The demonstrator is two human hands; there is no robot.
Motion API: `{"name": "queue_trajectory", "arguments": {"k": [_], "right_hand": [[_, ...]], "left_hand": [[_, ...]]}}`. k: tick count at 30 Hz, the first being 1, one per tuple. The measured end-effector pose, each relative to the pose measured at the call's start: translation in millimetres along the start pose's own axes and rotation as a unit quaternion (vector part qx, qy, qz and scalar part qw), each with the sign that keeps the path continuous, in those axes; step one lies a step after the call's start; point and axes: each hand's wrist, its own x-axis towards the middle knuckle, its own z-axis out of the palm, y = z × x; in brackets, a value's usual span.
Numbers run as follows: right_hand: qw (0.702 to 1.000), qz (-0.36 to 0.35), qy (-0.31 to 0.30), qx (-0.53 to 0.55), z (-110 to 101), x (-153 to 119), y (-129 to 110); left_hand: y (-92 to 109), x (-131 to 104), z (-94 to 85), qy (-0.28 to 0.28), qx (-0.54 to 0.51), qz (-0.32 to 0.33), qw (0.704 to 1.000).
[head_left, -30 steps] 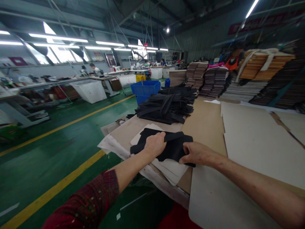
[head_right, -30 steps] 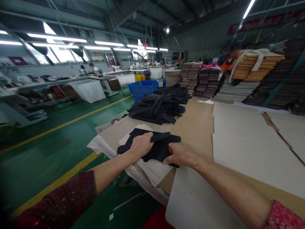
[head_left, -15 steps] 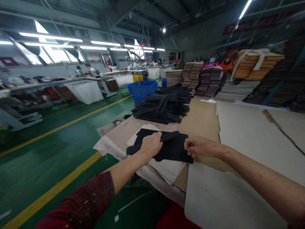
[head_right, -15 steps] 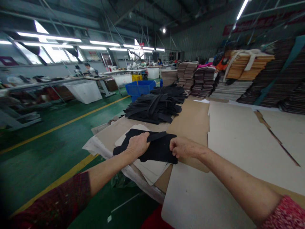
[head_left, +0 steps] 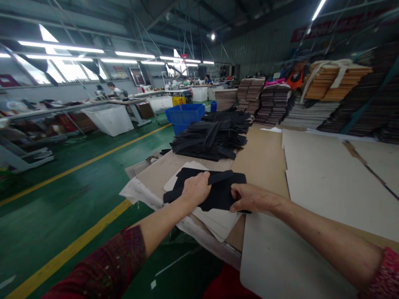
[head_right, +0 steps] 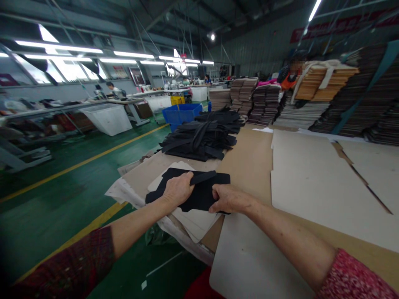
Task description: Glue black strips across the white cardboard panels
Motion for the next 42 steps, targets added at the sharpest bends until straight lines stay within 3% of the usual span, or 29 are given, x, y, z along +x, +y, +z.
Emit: {"name": "queue_trajectory", "arguments": {"k": [4,9,12,15,20,29,34,42], "right_hand": [[1.000,-0.009,-0.019,0.020,-3,-4,4],[0.991,0.027,-0.062,0.113,-21,-11,8],[0.990,0.053,-0.037,0.125,-29,-14,4],[0.994,0.048,-0.007,0.096,-23,-16,-5],[0.997,-0.004,0.056,-0.054,-1,-12,-13],[1.000,-0.028,-0.011,-0.002,-2,-5,1],[0.999,0.002,-0.024,0.026,-6,-12,7],[0.992,0.112,0.022,0.045,-22,-11,38]], "left_hand": [[1,-1,-2.5,-0.005,0.005,0.000,1.000],[2,-1,-4.3,-0.010,0.010,0.000,1.000],[1,0,-3.3,-0.011,0.010,0.000,1.000],[1,0,-1.3,-0.010,0.010,0.001,1.000],[0,0,0.5,-0.003,0.010,0.003,1.000],[1,-1,-1.8,-0.010,0.011,-0.002,1.000],[2,-1,-3.0,-0.010,0.014,-0.003,1.000],[1,0,-0.2,0.004,0.010,0.001,1.000]]}}
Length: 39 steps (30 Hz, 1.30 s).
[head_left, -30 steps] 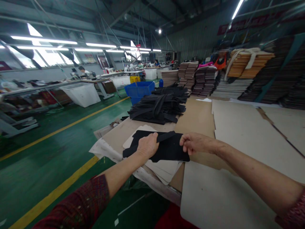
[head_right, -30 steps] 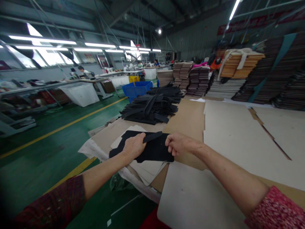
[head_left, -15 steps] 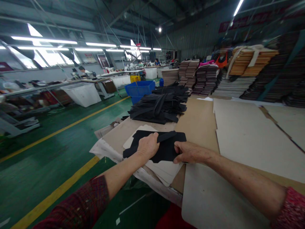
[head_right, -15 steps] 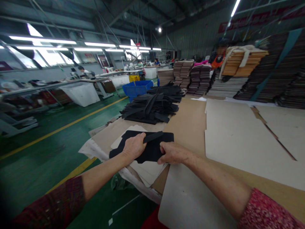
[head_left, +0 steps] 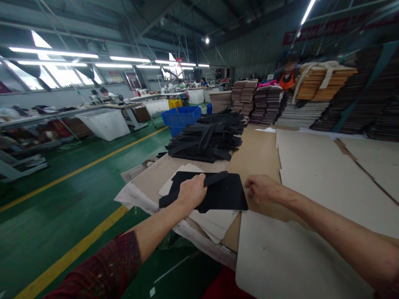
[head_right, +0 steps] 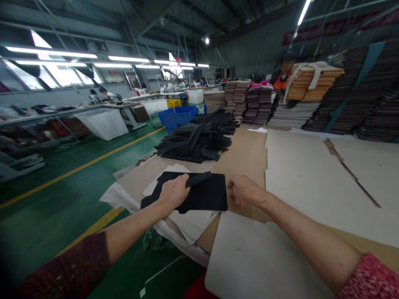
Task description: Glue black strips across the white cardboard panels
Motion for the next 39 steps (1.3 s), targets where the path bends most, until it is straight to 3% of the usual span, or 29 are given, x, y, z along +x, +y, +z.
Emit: {"name": "queue_trajectory", "arguments": {"k": [2,7,12,16,20,23,28,36,39], "right_hand": [[1.000,0.002,0.015,-0.001,4,-5,0],[0.989,-0.078,0.096,-0.077,17,-20,-13],[0.992,-0.054,0.075,-0.080,24,-15,-16],[0.993,-0.074,0.050,-0.072,15,-7,-1],[0.986,-0.069,0.121,-0.089,-9,4,7],[0.978,-0.090,0.169,-0.082,-17,17,-2],[0.967,-0.129,0.210,-0.070,-4,23,-24],[0.959,-0.067,0.272,0.042,2,15,-8],[0.964,-0.032,0.259,0.050,4,22,-2]], "left_hand": [[0,0,0.9,0.000,-0.002,-0.001,1.000],[0,0,0.8,0.002,-0.005,0.000,1.000],[0,-1,-0.4,0.004,-0.006,-0.002,1.000],[0,-1,0.3,0.004,-0.008,-0.003,1.000],[-1,-1,0.6,0.006,-0.013,-0.004,1.000],[-1,-1,0.6,0.010,-0.016,-0.009,1.000],[-2,-1,2.5,0.012,-0.019,-0.020,1.000],[-4,-1,2.6,0.005,-0.037,-0.020,0.999],[-4,-2,2.3,0.012,-0.045,-0.021,0.999]]}}
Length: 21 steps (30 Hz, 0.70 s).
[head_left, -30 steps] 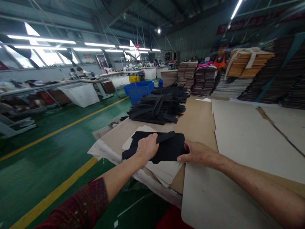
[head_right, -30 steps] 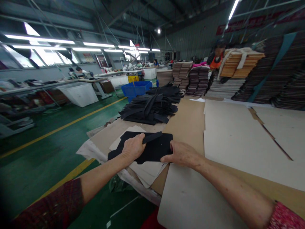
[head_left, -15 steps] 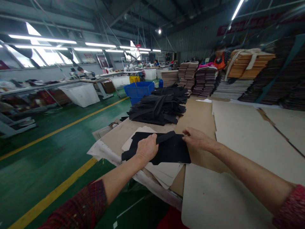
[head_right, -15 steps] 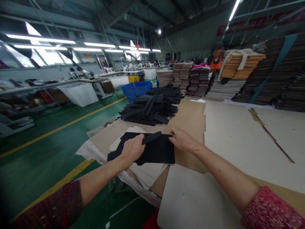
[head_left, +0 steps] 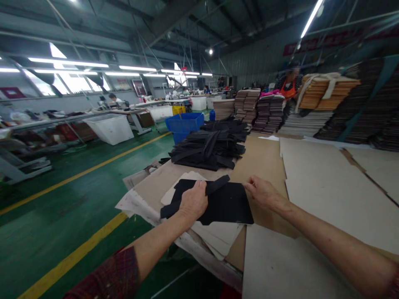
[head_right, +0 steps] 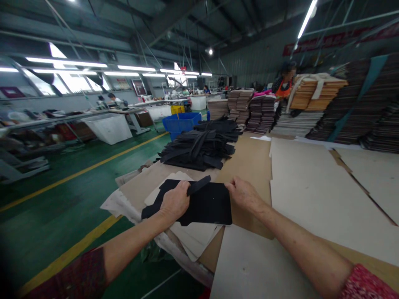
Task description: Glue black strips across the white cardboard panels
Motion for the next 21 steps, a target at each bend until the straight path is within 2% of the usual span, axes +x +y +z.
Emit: {"name": "queue_trajectory", "arguments": {"k": [7,9,12,15,17,18,21], "right_hand": [[0.989,0.080,-0.015,0.120,21,7,4],[0.976,0.097,-0.046,0.189,20,7,2],[0.944,0.082,-0.091,0.305,14,3,-9],[0.916,0.053,-0.091,0.387,7,-4,-26],[0.904,0.033,-0.085,0.418,0,-7,-40],[0.898,0.017,-0.085,0.432,-4,-9,-47],[0.872,-0.043,-0.100,0.477,-17,-11,-70]], "left_hand": [[-4,-1,0.8,0.038,-0.019,0.007,0.999],[-4,-1,2.4,0.056,-0.027,0.011,0.998],[-4,-2,5.6,0.089,-0.044,0.020,0.995],[-7,1,2.2,0.127,-0.062,0.037,0.989],[-13,7,-10.6,0.173,-0.084,0.050,0.980],[-17,11,-21.3,0.215,-0.104,0.058,0.969],[-31,23,-68.5,0.337,-0.181,0.119,0.916]]}}
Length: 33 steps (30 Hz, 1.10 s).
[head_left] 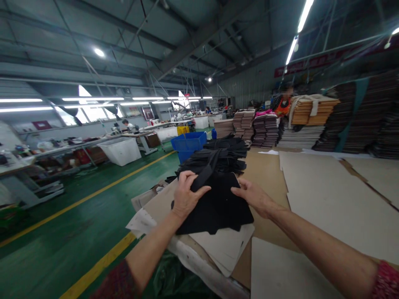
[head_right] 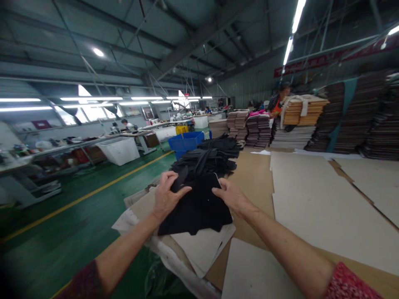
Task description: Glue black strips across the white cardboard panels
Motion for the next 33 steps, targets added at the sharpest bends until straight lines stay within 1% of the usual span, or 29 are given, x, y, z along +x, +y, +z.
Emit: {"name": "queue_trajectory", "arguments": {"k": [1,2,3,4,5,7,8,9,10,11,12,14,15,16,17,19,21,24,26,31,33], "right_hand": [[1.000,-0.016,-0.020,0.013,4,1,-8],[0.998,-0.031,-0.040,0.023,8,2,-17],[0.997,-0.043,-0.060,0.028,11,3,-24],[0.995,-0.055,-0.081,0.030,15,5,-32],[0.992,-0.067,-0.101,0.026,19,7,-39],[0.987,-0.085,-0.135,-0.001,24,9,-53],[0.984,-0.095,-0.147,-0.023,26,10,-60],[0.982,-0.108,-0.149,-0.048,27,10,-66],[0.979,-0.126,-0.140,-0.072,26,10,-72],[0.978,-0.148,-0.117,-0.084,25,9,-76],[0.979,-0.169,-0.080,-0.077,22,6,-79],[0.980,-0.196,0.011,-0.003,16,-1,-80],[0.978,-0.196,0.050,0.048,14,-5,-77],[0.975,-0.186,0.075,0.096,12,-10,-73],[0.972,-0.175,0.087,0.132,11,-16,-67],[0.968,-0.164,0.086,0.170,14,-25,-53],[0.961,-0.178,0.086,0.192,21,-34,-43],[0.951,-0.215,0.116,0.187,34,-40,-41],[0.947,-0.234,0.140,0.170,39,-41,-46],[0.929,-0.258,0.210,0.163,36,-39,-55],[0.931,-0.251,0.207,0.168,34,-40,-57]], "left_hand": [[0,14,-12.9,-0.009,-0.029,0.031,0.999],[0,27,-25.9,-0.048,-0.054,0.057,0.996],[1,39,-38.2,-0.103,-0.077,0.069,0.989],[3,47,-49.4,-0.167,-0.099,0.064,0.979],[5,54,-59.1,-0.229,-0.125,0.040,0.965],[9,58,-73.8,-0.332,-0.186,-0.048,0.924],[11,57,-79.3,-0.362,-0.218,-0.100,0.901],[13,55,-84.1,-0.375,-0.245,-0.147,0.882],[14,53,-88.5,-0.374,-0.266,-0.182,0.870],[16,51,-92.9,-0.358,-0.280,-0.205,0.867],[17,49,-97.5,-0.329,-0.289,-0.218,0.872],[19,47,-107.1,-0.253,-0.301,-0.227,0.891],[20,46,-111.7,-0.214,-0.306,-0.231,0.898],[22,46,-115.7,-0.180,-0.311,-0.238,0.902],[24,46,-118.7,-0.153,-0.317,-0.245,0.903],[30,45,-121.3,-0.116,-0.331,-0.257,0.900],[38,43,-119.7,-0.086,-0.347,-0.265,0.896],[50,39,-114.9,-0.061,-0.371,-0.275,0.885],[58,35,-113.9,-0.066,-0.381,-0.280,0.879],[70,27,-118.2,-0.077,-0.381,-0.296,0.872],[72,23,-118.8,-0.079,-0.384,-0.297,0.871]]}}
